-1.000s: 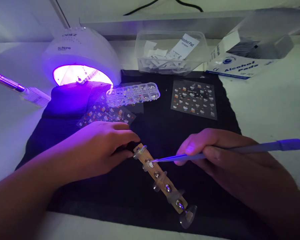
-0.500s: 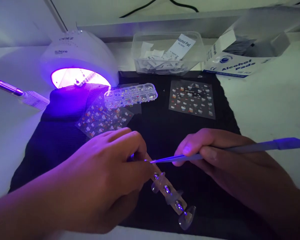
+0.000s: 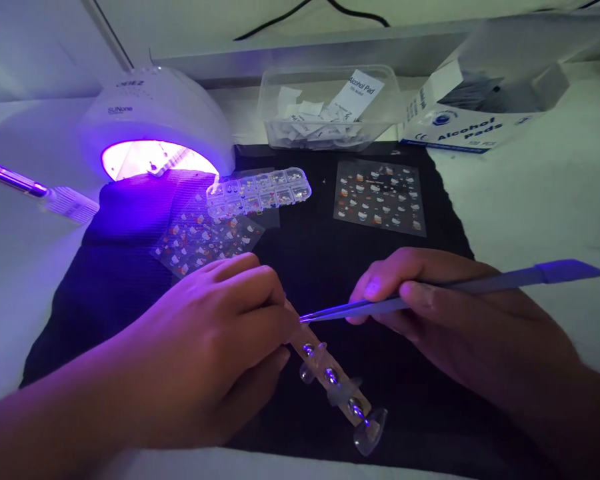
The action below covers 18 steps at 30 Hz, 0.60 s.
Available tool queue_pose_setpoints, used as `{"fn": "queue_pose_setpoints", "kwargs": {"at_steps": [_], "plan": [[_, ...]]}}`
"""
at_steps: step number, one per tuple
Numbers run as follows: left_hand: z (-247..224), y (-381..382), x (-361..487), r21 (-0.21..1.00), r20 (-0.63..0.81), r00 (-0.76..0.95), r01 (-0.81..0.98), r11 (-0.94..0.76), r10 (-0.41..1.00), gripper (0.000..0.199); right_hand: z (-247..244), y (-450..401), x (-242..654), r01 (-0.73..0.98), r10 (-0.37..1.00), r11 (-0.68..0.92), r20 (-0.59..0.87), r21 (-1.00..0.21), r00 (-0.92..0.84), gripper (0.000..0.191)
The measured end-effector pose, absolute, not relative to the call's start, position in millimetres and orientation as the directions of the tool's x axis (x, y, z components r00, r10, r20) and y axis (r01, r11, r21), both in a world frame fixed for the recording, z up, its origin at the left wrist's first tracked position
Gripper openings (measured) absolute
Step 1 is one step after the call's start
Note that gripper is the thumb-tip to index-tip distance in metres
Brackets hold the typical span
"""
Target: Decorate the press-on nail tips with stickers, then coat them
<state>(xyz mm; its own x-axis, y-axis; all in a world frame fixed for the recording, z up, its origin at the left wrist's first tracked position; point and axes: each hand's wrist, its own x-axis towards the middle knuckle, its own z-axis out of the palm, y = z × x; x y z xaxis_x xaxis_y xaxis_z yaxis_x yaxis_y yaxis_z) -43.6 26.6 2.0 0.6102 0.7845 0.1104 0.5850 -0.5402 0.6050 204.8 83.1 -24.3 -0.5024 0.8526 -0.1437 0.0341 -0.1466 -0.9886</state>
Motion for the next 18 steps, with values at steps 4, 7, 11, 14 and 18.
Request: {"fn": "queue_pose_setpoints", "kwargs": {"at_steps": [4, 7, 11, 14, 18], "plan": [[2.8, 25.7, -43.2, 0.582, 0.113, 0.607, 0.602, -0.547, 0.787, 0.016, -23.0, 87.9, 201.7, -0.127, 0.862, -0.276, -0.188, -0.953, -0.471, 0.014], [2.7, 25.6, -42.2, 0.556, 0.114, 0.595, 0.626, -0.548, 0.796, 0.015, -20.9, 91.3, 200.8, -0.178, 0.879, -0.271, -0.168, -0.946, -0.446, 0.011], [1.3, 25.9, -40.8, 0.528, 0.140, 0.590, 0.635, -0.564, 0.795, 0.017, -18.9, 93.1, 200.6, -0.191, 0.887, -0.258, -0.154, -0.947, -0.436, 0.014], [0.3, 25.8, -41.0, 0.528, 0.196, 0.603, 0.599, -0.601, 0.773, 0.016, -18.5, 93.2, 200.3, -0.195, 0.889, -0.254, -0.150, -0.947, -0.432, 0.014], [-0.9, 25.2, -42.5, 0.545, 0.203, 0.621, 0.571, -0.614, 0.757, 0.021, -18.9, 92.6, 200.8, -0.222, 0.885, -0.249, -0.129, -0.943, -0.447, 0.011]]}}
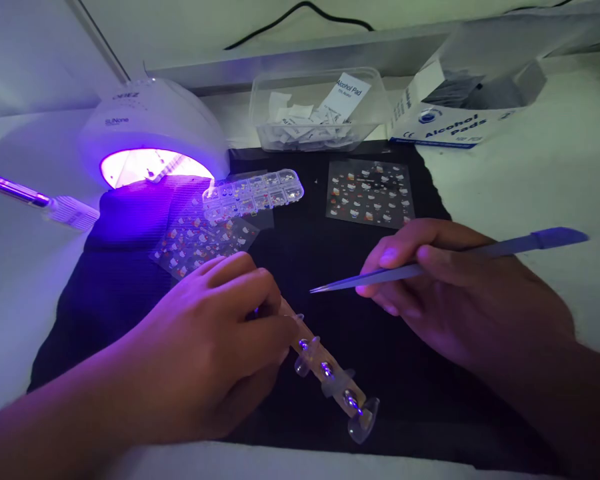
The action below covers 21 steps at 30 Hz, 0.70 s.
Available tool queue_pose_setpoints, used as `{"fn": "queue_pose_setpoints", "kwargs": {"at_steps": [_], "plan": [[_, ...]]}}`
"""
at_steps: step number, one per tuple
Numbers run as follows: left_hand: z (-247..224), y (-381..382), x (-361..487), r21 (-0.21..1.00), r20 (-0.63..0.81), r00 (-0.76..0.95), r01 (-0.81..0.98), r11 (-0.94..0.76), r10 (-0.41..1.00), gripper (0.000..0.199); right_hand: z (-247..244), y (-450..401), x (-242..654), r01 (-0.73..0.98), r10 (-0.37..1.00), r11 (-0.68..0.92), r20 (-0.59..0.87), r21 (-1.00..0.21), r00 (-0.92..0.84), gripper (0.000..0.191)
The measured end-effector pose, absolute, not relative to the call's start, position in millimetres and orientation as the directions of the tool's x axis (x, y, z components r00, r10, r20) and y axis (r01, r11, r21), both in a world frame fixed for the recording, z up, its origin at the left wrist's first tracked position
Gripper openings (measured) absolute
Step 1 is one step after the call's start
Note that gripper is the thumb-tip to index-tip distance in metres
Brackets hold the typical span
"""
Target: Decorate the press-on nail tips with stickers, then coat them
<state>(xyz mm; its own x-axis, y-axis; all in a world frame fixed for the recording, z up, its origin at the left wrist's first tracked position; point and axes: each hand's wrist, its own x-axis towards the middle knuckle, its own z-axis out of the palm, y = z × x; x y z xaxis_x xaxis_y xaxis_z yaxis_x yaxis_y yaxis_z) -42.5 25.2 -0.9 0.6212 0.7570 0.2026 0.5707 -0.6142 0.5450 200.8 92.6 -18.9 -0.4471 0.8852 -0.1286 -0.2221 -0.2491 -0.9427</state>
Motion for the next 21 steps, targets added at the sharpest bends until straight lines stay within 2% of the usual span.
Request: {"fn": "queue_pose_setpoints", "kwargs": {"at_steps": [9, 13, 16, 21], "plan": [[2, 24, -43, 0.546, 0.167, 0.662, 0.555, -0.628, 0.730, 0.017, -20, 92, 202, -0.235, 0.882, -0.257, -0.128, -0.938, -0.453, 0.010], [4, 28, -47, 0.624, 0.236, 0.597, 0.512, -0.590, 0.767, 0.025, -21, 92, 202, -0.253, 0.881, -0.259, -0.121, -0.932, -0.457, 0.011], [3, 31, -49, 0.596, 0.298, 0.551, 0.531, -0.603, 0.780, 0.023, -21, 93, 204, -0.290, 0.877, -0.241, -0.080, -0.926, -0.474, 0.012], [-2, 34, -48, 0.571, 0.322, 0.604, 0.490, -0.659, 0.729, 0.021, -22, 95, 208, -0.330, 0.893, -0.195, -0.028, -0.924, -0.449, 0.013]]}}
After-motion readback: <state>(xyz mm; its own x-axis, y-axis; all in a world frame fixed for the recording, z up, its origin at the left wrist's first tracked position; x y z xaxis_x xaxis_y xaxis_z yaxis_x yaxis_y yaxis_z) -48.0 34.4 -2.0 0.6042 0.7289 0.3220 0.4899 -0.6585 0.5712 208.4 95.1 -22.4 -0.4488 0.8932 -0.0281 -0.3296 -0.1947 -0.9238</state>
